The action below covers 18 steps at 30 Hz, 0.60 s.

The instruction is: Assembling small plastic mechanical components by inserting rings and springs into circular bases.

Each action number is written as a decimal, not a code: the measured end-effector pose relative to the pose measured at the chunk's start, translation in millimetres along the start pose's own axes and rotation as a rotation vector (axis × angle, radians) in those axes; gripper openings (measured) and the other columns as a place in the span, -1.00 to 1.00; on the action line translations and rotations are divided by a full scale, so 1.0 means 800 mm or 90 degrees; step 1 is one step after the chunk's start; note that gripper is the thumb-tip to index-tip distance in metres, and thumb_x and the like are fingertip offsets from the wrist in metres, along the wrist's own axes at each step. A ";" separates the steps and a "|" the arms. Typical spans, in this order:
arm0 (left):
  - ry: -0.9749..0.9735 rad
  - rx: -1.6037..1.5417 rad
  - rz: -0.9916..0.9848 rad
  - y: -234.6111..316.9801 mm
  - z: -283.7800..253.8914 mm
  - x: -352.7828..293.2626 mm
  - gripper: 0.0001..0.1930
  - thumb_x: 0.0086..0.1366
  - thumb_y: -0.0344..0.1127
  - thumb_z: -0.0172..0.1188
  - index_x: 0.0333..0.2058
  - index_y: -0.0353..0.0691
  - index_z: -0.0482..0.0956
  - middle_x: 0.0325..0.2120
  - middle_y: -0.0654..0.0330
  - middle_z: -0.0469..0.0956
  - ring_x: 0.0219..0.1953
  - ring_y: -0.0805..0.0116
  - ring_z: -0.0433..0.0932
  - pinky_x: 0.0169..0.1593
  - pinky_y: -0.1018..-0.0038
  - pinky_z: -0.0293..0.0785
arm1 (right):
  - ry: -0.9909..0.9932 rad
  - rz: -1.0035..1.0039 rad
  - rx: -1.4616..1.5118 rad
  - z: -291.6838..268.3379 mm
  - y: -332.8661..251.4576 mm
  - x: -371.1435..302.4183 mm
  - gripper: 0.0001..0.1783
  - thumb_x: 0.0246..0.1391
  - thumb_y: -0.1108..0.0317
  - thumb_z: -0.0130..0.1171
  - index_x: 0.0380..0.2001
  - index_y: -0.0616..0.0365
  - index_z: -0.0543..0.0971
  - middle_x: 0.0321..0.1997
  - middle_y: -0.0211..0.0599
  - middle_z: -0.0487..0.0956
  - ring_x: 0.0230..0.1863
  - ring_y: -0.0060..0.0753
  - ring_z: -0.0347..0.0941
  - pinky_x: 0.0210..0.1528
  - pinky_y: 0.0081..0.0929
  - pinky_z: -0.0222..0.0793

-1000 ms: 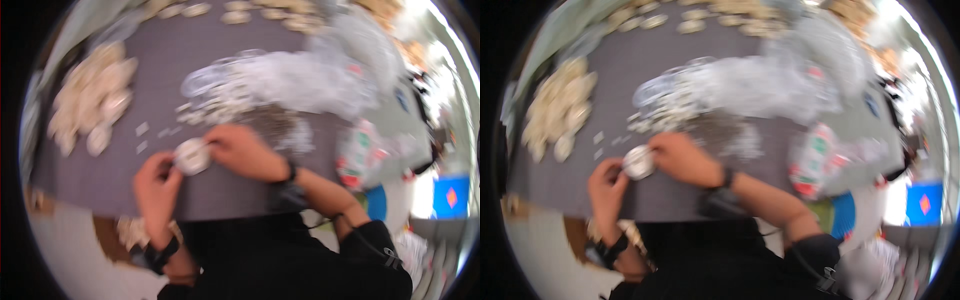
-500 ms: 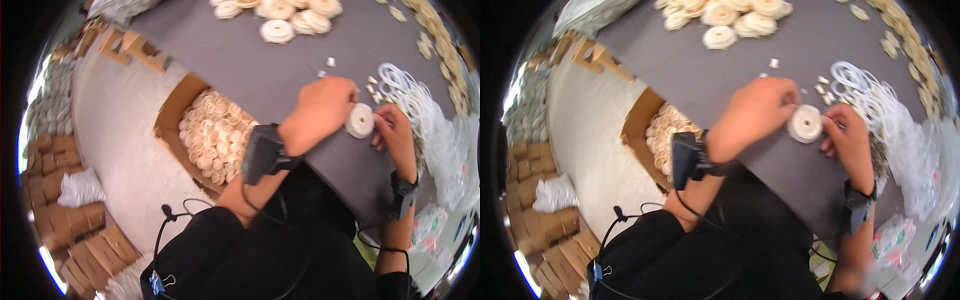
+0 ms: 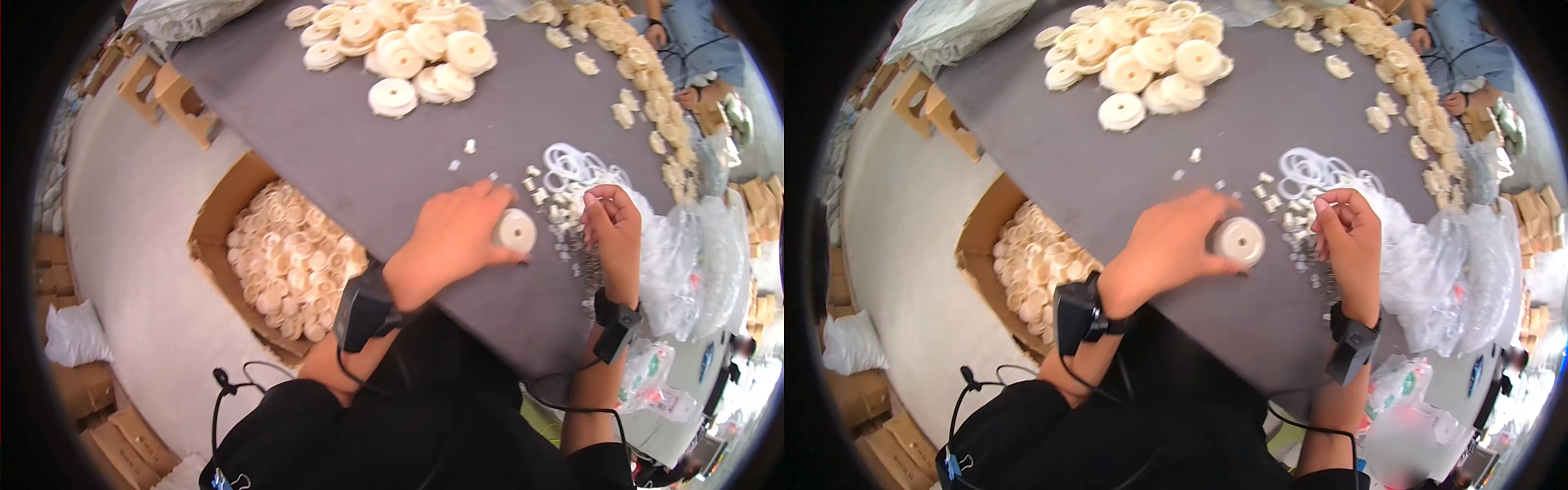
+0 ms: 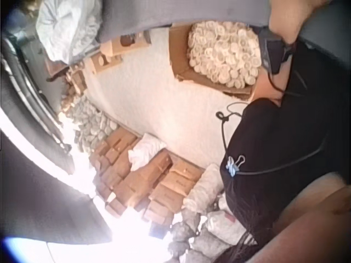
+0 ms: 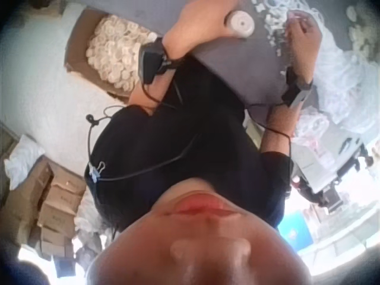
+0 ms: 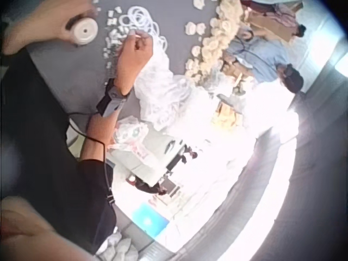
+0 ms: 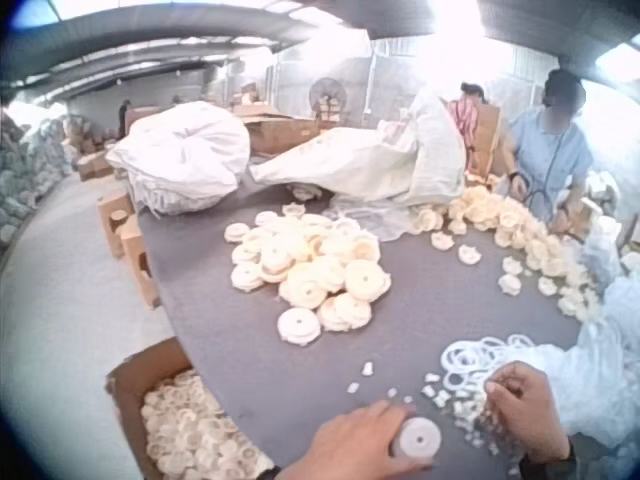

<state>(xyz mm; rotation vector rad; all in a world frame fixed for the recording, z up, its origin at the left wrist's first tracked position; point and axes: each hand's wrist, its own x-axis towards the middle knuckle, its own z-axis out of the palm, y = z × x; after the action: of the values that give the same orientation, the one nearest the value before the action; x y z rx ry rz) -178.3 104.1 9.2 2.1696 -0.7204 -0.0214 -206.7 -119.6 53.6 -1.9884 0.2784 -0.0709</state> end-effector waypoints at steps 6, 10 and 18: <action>-0.066 0.068 -0.045 0.006 -0.013 0.024 -0.45 -0.06 -0.10 0.37 -0.06 -0.10 0.46 -0.14 0.10 0.41 -0.15 0.05 0.51 -0.12 0.24 0.44 | 0.099 -0.035 0.033 -0.023 0.012 0.012 -0.84 0.15 0.34 0.13 -0.30 0.21 0.50 -0.57 -0.48 0.47 -0.64 -0.77 0.29 -0.61 -0.77 0.17; 0.275 0.113 -0.071 -0.030 -0.069 0.092 -0.43 -0.01 -0.11 0.34 -0.02 -0.17 0.42 -0.16 0.04 0.38 -0.20 0.03 0.53 -0.22 0.21 0.51 | 0.098 -0.035 0.050 -0.026 0.012 0.012 -0.84 0.15 0.35 0.13 -0.31 0.23 0.50 -0.57 -0.45 0.47 -0.60 -0.74 0.32 -0.58 -0.75 0.20; 0.502 0.283 -0.022 -0.081 -0.056 0.139 -0.49 0.05 -0.23 0.31 0.02 -0.12 0.46 -0.06 0.06 0.38 0.04 0.08 0.35 0.03 0.16 0.30 | 0.139 -0.075 0.009 -0.036 0.025 0.039 -0.86 0.10 0.40 0.15 -0.29 0.23 0.51 -0.51 -0.42 0.51 -0.52 -0.68 0.38 -0.47 -0.70 0.28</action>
<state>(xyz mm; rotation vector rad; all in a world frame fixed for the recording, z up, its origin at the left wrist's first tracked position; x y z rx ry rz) -42.5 112.0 16.6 2.3234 -0.2316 0.9992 -184.5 -160.4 45.5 -1.9828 0.3005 -0.3657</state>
